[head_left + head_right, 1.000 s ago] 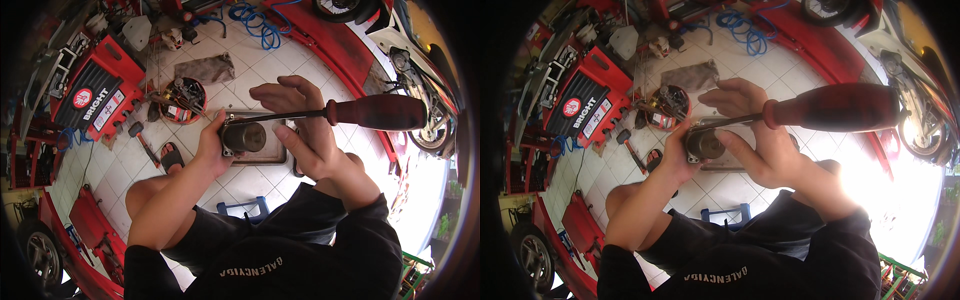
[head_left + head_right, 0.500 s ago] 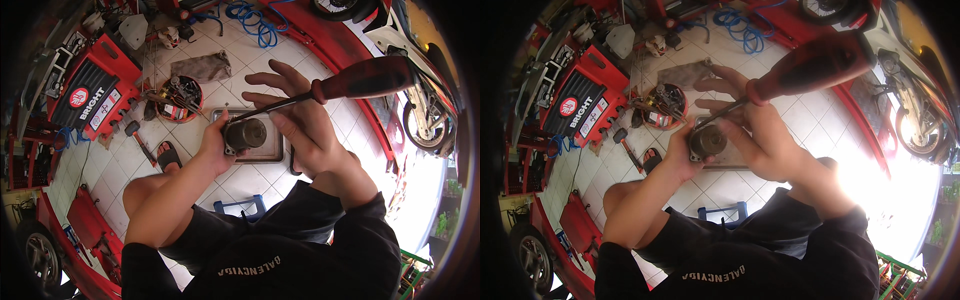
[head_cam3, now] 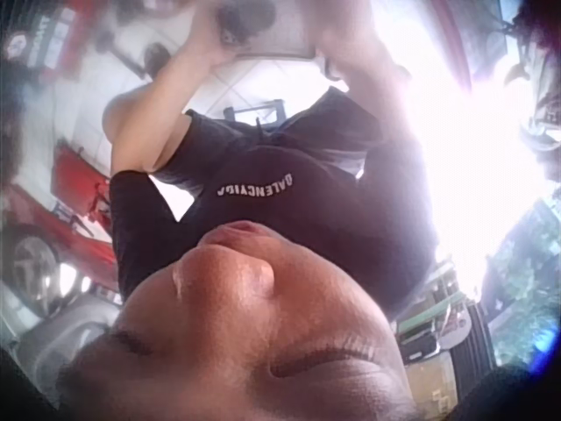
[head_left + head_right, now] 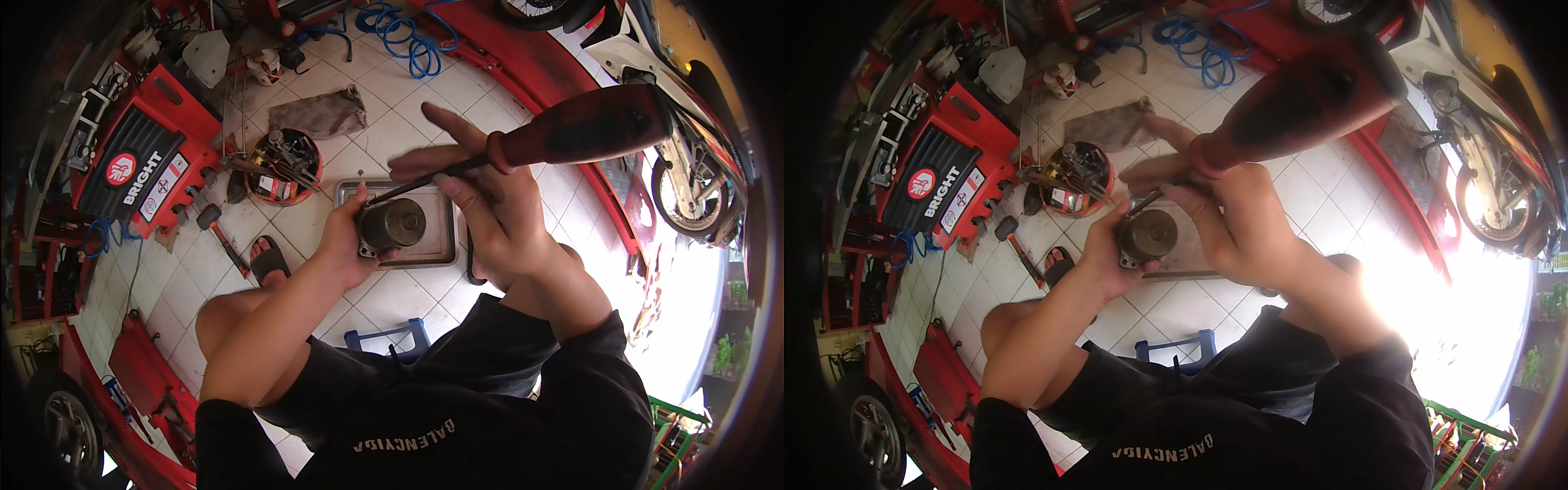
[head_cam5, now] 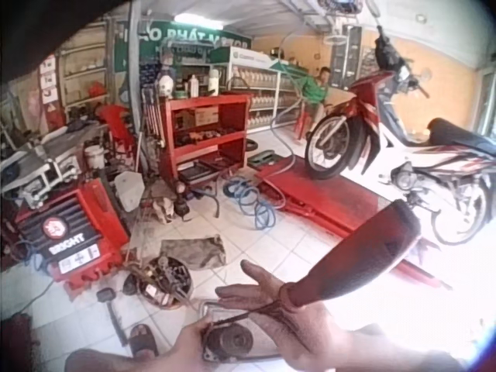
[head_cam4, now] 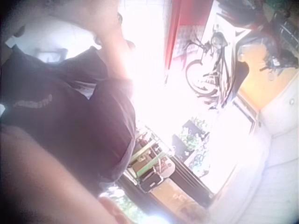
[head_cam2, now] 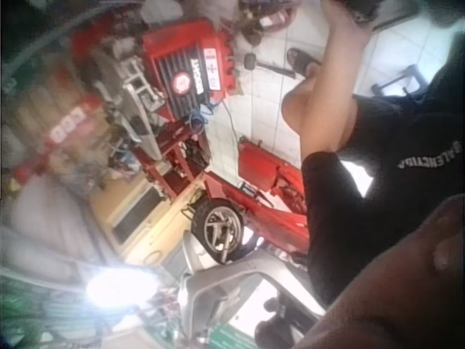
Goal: The person sits in a workshop and uses a screwdriver to disassemble and clean a cylindrical mechanical part, likely a carburetor. They remove small components, place them in a metal tray, and scrape the interior of the part with the screwdriver.
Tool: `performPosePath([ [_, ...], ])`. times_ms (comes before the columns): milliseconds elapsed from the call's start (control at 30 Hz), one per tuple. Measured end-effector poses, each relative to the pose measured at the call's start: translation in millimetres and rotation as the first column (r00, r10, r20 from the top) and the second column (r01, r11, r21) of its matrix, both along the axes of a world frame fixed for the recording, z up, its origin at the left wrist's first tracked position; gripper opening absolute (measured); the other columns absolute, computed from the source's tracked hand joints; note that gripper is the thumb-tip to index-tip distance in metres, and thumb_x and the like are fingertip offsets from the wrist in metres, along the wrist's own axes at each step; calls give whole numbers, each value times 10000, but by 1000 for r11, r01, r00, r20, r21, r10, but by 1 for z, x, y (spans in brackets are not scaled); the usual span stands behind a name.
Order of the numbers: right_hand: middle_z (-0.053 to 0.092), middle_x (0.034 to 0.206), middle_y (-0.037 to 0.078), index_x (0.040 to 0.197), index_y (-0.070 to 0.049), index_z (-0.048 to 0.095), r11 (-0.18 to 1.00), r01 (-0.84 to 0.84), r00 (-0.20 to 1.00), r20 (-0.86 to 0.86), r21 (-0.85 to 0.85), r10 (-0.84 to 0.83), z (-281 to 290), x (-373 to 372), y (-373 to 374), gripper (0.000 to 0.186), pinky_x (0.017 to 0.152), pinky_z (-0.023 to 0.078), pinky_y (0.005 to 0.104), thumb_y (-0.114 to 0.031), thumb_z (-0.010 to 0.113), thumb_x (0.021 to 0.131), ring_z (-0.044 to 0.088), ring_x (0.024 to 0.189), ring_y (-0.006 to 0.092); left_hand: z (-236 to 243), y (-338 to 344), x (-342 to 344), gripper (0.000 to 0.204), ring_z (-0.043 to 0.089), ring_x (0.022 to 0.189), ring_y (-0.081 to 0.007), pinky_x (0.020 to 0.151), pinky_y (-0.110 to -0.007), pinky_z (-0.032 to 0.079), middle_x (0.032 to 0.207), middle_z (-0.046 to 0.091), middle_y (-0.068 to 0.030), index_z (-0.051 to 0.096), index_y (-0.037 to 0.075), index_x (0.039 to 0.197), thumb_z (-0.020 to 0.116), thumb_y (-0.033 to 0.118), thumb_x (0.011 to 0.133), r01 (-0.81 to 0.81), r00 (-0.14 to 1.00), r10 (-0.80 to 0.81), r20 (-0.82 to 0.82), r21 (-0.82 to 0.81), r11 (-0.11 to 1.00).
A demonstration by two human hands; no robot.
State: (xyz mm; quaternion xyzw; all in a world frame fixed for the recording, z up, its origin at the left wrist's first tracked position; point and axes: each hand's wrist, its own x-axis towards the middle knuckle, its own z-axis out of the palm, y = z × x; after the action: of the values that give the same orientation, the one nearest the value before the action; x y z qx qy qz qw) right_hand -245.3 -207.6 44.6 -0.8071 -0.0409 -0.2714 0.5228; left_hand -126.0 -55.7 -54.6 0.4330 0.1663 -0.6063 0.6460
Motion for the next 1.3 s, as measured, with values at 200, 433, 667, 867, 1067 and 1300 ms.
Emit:
performPosePath([
  [200,729,1104,182,1299,85,617,955,93,982,-134,-282,-136,2,-6,-14,340,926,549,359,36,625,963,720,1038,281,0,-2,-4,470,658,899,-280,662,-386,481,1081,712,-69,643,172,1187,559,598,1005,2,1000,-3,28,32,999],
  [433,735,1179,181,1300,90,609,999,-38,989,-142,11,39,-1,-3,-11,318,995,557,409,85,559,986,720,1121,300,-3,-3,0,458,658,953,-262,693,-404,481,1108,701,-59,625,182,1204,568,588,1000,33,999,-32,25,-25,999],
  [667,755,1049,164,1143,65,703,903,153,980,-56,-403,-191,2,-9,-11,221,848,592,366,-9,709,935,761,939,285,1,-3,-8,474,670,1002,-225,687,-405,481,1115,709,-46,641,188,1196,512,607,1014,85,993,-89,76,53,995],
  [867,738,1131,182,1170,90,650,994,5,999,-50,-105,-11,-4,-4,-12,219,927,579,385,51,634,956,749,1030,284,1,-2,-3,472,647,1061,-208,724,-413,455,1174,683,-29,593,222,1274,509,604,1009,162,986,-158,54,-62,985],
  [1067,743,915,108,999,33,723,928,118,974,-142,-354,-179,2,-9,-9,96,787,593,339,-34,730,931,754,854,229,12,-4,-14,440,661,990,-206,692,-381,450,1124,696,-30,611,212,1241,485,569,1015,88,990,-95,107,70,994],
  [1300,750,1089,208,1351,138,540,993,-73,996,-64,-97,67,2,-5,-5,441,938,571,356,56,657,934,737,1105,318,3,-1,-5,492,675,1011,-230,730,-430,488,1141,716,-38,636,182,1232,452,601,1051,94,994,-94,51,-13,995],
])
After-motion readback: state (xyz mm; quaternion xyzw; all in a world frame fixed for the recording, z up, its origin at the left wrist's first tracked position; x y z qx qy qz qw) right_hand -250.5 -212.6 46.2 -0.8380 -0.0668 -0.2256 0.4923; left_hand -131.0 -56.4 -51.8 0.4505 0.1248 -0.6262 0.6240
